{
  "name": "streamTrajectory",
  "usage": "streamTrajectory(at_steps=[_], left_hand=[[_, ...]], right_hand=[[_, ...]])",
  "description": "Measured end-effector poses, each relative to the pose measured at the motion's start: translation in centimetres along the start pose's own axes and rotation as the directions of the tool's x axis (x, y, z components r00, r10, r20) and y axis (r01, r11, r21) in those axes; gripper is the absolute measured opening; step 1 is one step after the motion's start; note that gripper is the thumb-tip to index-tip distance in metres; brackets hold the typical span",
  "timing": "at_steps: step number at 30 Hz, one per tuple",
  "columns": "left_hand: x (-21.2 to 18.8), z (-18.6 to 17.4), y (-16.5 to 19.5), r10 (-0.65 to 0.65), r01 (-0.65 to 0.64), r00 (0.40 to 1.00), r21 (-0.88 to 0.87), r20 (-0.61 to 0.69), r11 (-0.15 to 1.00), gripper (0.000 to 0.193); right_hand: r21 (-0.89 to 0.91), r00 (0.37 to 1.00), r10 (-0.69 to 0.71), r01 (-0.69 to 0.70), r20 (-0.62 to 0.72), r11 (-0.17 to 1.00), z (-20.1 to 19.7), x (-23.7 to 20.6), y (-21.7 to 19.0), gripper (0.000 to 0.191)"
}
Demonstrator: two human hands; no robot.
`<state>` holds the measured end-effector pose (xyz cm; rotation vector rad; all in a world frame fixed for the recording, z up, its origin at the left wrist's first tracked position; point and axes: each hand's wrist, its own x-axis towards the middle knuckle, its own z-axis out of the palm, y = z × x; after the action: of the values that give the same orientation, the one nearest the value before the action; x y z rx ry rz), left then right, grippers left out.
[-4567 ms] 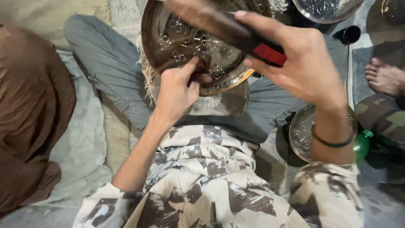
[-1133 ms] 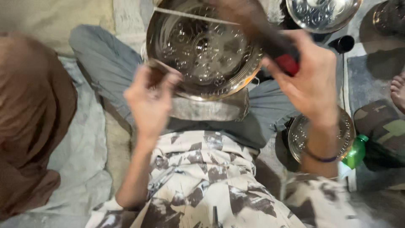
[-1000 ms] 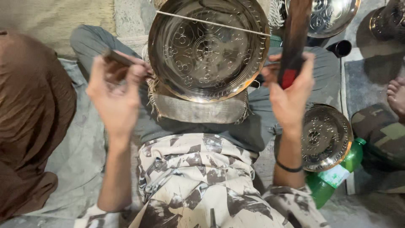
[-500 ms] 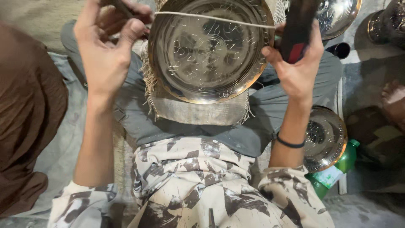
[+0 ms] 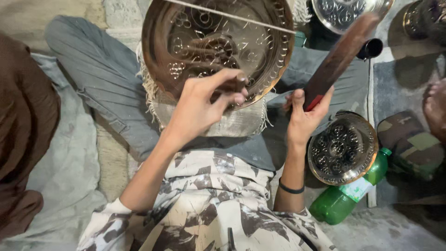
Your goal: The person sits on the floor and uses a hammer to strike a metal plate resting on a cushion. They repeatedly hit the plate's surface to create or refine decorative patterns.
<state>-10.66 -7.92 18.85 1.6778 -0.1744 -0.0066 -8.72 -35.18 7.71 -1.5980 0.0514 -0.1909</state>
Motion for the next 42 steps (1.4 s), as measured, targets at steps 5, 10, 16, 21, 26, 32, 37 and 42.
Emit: streamTrajectory(at_steps=[5, 10, 16, 21, 26, 32, 37, 42], left_hand=[[0.5, 0.4, -0.9, 0.030, -0.020, 0.998, 0.156, -0.062, 0.988, 0.036], [0.5, 0.6, -1.4, 0.025, 0.006, 0.994, 0.284, -0.106, 0.959, 0.031], [0.5, 0.6, -2.0, 0.113, -0.078, 0.989, 0.324, -0.090, 0.943, 0.027], [1.0, 0.5, -2.3, 0.147, -0.135, 0.988, 0.222, -0.036, 0.966, 0.036], [1.7, 0.1, -1.8, 0.086, -0.114, 0.992, 0.395, 0.088, 0.911, 0.030], [3.1, -0.6, -1.2, 0.026, -0.083, 0.966, 0.212, 0.256, 0.974, 0.032], [4.0, -1.3, -1.7, 0.142, -0.224, 0.899, 0.157, 0.415, 0.962, 0.044], [4.6, -1.5, -1.7, 0.151, -0.275, 0.859, 0.193, 0.488, 0.942, 0.044]], right_hand=[[0.019, 0.992, -0.010, 0.007, 0.124, 1.000, -0.1, 0.7, -2.6, 0.076], [-0.431, 0.848, -0.348, 0.509, 0.399, 0.745, 0.5, 5.1, -9.0, 0.075], [-0.353, 0.850, -0.193, 0.396, 0.491, 0.847, 3.3, 7.8, -15.6, 0.081], [-0.561, 0.750, -0.215, 0.624, 0.626, 0.544, 3.8, 7.7, -16.4, 0.053], [-0.596, 0.651, -0.156, 0.749, 0.743, 0.291, 2.5, 6.7, -15.7, 0.062], [-0.699, 0.729, -0.064, 0.674, 0.681, 0.240, 2.1, 4.2, -16.1, 0.076], [-0.493, 0.966, -0.110, 0.215, 0.234, 0.843, 2.2, 1.9, -13.5, 0.081], [-0.594, 0.815, -0.320, 0.573, 0.483, 0.565, -0.3, 0.3, -10.8, 0.073]])
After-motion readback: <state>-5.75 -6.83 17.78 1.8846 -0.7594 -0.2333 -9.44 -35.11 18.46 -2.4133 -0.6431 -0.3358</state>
